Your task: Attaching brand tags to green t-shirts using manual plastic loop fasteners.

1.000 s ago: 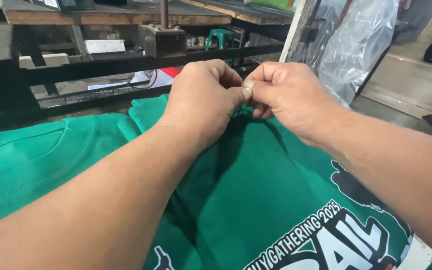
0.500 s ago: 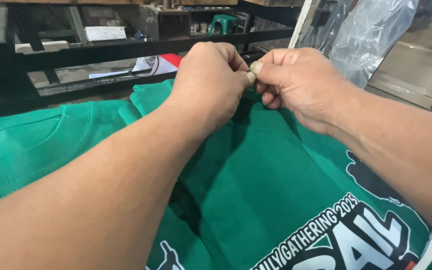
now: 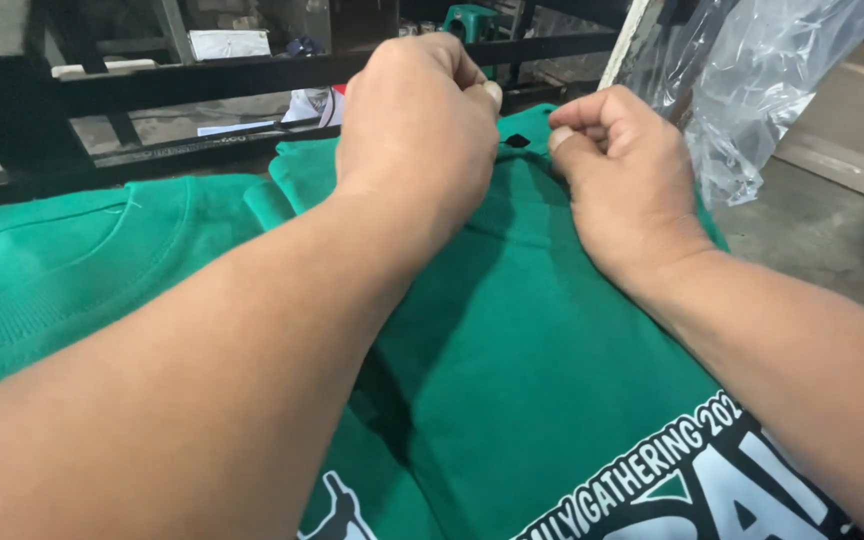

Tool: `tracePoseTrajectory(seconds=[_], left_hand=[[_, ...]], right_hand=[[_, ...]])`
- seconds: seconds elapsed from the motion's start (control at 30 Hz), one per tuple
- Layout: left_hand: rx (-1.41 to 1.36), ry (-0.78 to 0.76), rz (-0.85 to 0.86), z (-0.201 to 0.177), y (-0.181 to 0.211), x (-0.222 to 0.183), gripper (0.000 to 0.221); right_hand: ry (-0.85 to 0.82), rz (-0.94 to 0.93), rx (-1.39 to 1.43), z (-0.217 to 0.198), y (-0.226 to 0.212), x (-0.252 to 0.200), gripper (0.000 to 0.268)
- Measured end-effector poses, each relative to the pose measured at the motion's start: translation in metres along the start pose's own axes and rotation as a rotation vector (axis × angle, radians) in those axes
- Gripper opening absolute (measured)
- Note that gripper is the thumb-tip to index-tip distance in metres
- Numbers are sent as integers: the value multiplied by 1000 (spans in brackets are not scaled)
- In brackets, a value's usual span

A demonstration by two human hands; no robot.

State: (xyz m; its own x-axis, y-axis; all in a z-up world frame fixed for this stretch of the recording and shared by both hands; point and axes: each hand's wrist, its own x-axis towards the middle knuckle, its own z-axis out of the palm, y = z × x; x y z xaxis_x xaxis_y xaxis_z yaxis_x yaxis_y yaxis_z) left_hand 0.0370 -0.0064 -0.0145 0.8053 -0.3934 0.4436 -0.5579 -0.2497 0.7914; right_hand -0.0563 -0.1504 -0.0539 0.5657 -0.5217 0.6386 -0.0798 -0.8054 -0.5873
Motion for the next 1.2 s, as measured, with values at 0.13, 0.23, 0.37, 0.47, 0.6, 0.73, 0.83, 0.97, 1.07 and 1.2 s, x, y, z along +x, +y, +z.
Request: tracePoseTrajectory(seconds=[0.13,0.23,0.37,0.47,0.6,0.73,0.83,0.97,1.07,1.2], left_hand=[[254,-34,38,1,7,-11,11],[323,29,212,16,-11,-13,10],[487,36,306,21,-20,-12,14],[521,-51,91,16,-11,-15,14],[475,-31,65,16,-13,-16,12],[396,-9,57,15,-17,-17,11],[391,-23,52,15,-15,-16,10],[394,-45,45,14,-15,-16,9],[390,-60,36,12,-12,-18,10],[390,-53,40,12,-14,-17,10]], right_hand=[[64,-120,31,-1,8,-1,12],[102,-232,-50,-3,12,-4,13],[98,-537,-106,-9,9,-7,34],[-3,-453,-166,-7,15,-3,31],[39,-438,-200,-10,13,-6,19],[-90,-354,-258,-8,15,-5,21],[-112,-254,-248,-10,10,-7,25],[-119,-189,-218,-10,5,-9,26],[-105,-186,-217,-9,7,-9,27],[-110,-185,-218,-9,6,-9,27]])
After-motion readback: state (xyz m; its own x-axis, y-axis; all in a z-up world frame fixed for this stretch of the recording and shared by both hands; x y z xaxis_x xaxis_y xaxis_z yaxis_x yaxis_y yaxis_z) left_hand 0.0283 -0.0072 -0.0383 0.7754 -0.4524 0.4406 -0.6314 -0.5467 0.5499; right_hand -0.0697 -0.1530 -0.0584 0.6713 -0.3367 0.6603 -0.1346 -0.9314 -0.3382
